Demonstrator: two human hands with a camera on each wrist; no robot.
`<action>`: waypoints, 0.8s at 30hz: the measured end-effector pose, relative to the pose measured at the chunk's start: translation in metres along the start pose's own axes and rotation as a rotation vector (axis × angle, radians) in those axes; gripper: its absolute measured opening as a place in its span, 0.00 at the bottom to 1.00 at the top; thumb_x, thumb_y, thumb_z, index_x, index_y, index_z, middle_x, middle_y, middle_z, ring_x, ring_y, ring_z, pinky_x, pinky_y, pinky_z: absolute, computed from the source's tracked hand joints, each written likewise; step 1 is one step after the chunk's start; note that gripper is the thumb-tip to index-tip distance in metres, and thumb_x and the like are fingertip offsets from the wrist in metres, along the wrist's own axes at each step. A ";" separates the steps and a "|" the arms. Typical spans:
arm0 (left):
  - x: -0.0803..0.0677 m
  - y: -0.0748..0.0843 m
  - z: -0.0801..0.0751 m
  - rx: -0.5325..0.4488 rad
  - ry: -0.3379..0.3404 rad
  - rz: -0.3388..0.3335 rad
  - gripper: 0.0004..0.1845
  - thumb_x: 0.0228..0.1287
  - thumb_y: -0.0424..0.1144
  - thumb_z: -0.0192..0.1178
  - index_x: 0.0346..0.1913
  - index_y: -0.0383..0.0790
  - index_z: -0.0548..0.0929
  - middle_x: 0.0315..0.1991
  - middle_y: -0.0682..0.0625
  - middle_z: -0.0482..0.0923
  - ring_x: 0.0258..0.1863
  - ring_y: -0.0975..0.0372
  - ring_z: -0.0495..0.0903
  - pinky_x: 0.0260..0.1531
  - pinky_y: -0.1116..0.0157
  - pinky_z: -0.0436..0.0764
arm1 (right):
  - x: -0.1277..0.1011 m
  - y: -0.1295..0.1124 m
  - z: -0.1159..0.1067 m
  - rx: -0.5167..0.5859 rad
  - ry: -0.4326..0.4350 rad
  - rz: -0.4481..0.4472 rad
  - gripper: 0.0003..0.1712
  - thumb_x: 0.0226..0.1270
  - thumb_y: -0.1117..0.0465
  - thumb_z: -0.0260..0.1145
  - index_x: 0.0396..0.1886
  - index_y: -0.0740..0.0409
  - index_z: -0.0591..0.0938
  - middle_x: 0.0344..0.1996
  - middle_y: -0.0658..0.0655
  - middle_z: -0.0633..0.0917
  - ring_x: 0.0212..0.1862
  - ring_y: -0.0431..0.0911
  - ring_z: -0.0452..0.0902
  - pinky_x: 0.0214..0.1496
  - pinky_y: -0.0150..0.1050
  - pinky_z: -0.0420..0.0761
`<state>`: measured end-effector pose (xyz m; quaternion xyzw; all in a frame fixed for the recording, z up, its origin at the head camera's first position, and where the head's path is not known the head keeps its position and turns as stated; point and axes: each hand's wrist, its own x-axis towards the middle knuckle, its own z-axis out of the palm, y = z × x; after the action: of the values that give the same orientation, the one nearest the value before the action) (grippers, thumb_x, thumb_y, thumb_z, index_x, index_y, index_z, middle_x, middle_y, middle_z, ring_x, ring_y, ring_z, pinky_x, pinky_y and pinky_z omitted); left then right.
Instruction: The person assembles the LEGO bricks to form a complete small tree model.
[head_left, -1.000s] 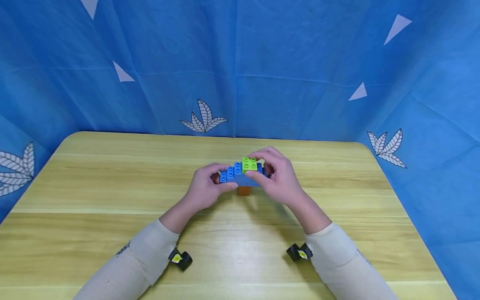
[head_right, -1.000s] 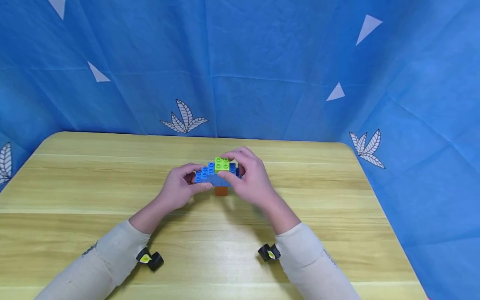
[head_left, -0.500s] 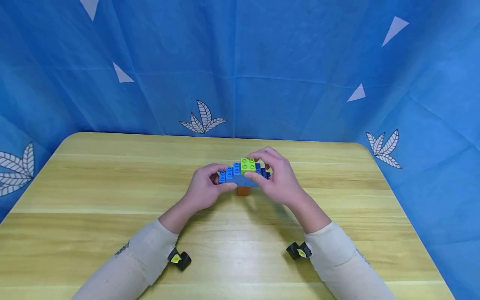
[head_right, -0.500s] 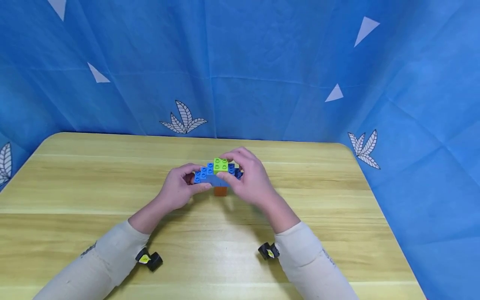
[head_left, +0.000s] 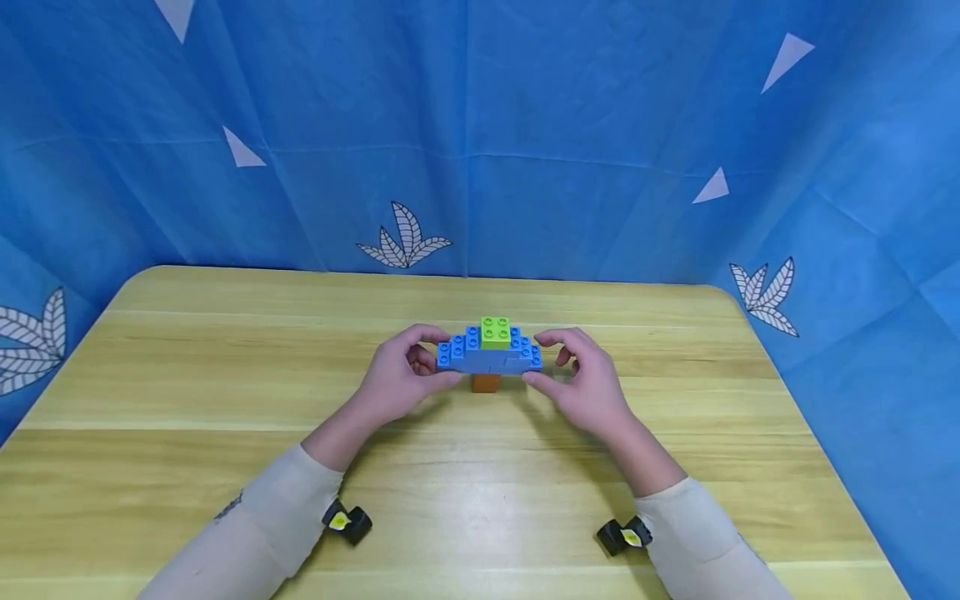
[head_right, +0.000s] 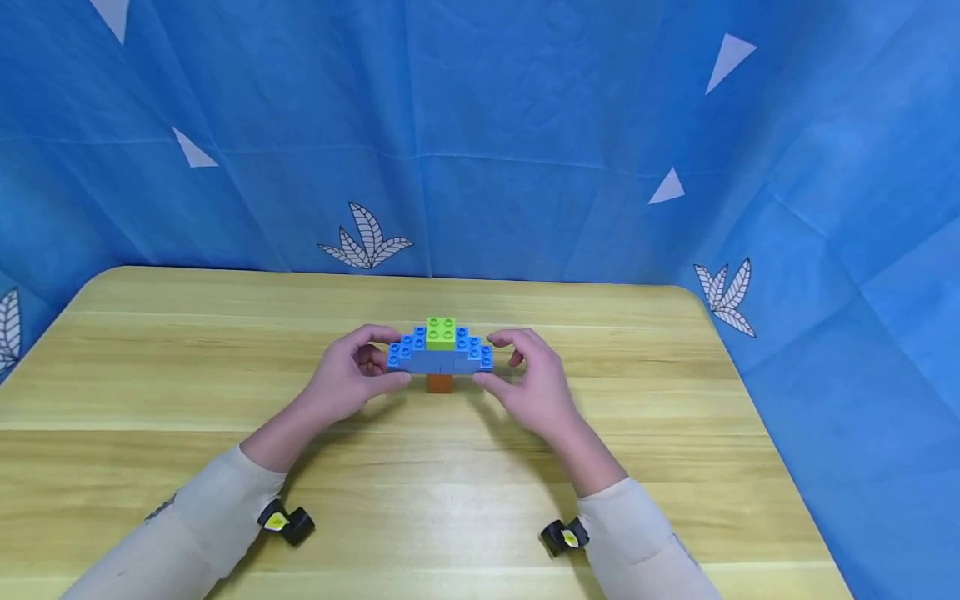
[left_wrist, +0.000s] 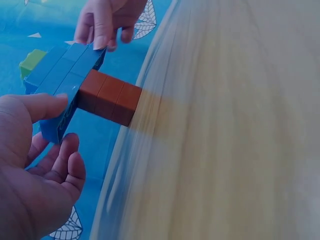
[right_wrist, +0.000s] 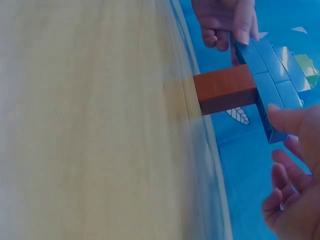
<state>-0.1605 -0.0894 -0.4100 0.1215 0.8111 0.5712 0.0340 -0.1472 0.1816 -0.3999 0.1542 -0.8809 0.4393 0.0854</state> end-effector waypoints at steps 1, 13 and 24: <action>-0.001 0.000 -0.002 -0.013 0.010 -0.002 0.25 0.48 0.40 0.74 0.50 0.45 0.77 0.34 0.47 0.76 0.31 0.55 0.74 0.30 0.63 0.76 | -0.001 0.002 0.000 0.008 0.004 0.020 0.25 0.52 0.56 0.75 0.50 0.48 0.79 0.44 0.49 0.80 0.37 0.48 0.71 0.33 0.41 0.70; 0.004 -0.006 -0.001 0.030 0.123 -0.008 0.19 0.53 0.46 0.70 0.46 0.43 0.81 0.34 0.51 0.78 0.33 0.58 0.75 0.33 0.62 0.77 | 0.004 0.006 0.009 0.157 0.055 0.158 0.20 0.58 0.52 0.70 0.50 0.53 0.84 0.39 0.49 0.84 0.36 0.44 0.77 0.36 0.40 0.78; 0.019 -0.007 0.001 0.102 0.155 -0.297 0.19 0.58 0.49 0.66 0.46 0.39 0.85 0.41 0.49 0.82 0.47 0.57 0.76 0.47 0.58 0.74 | 0.018 0.008 0.032 0.060 0.003 0.383 0.20 0.64 0.46 0.63 0.49 0.53 0.84 0.44 0.53 0.84 0.53 0.48 0.76 0.52 0.46 0.74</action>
<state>-0.1801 -0.0858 -0.4152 -0.0425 0.8484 0.5255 0.0489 -0.1670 0.1571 -0.4204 -0.0144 -0.8806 0.4737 -0.0029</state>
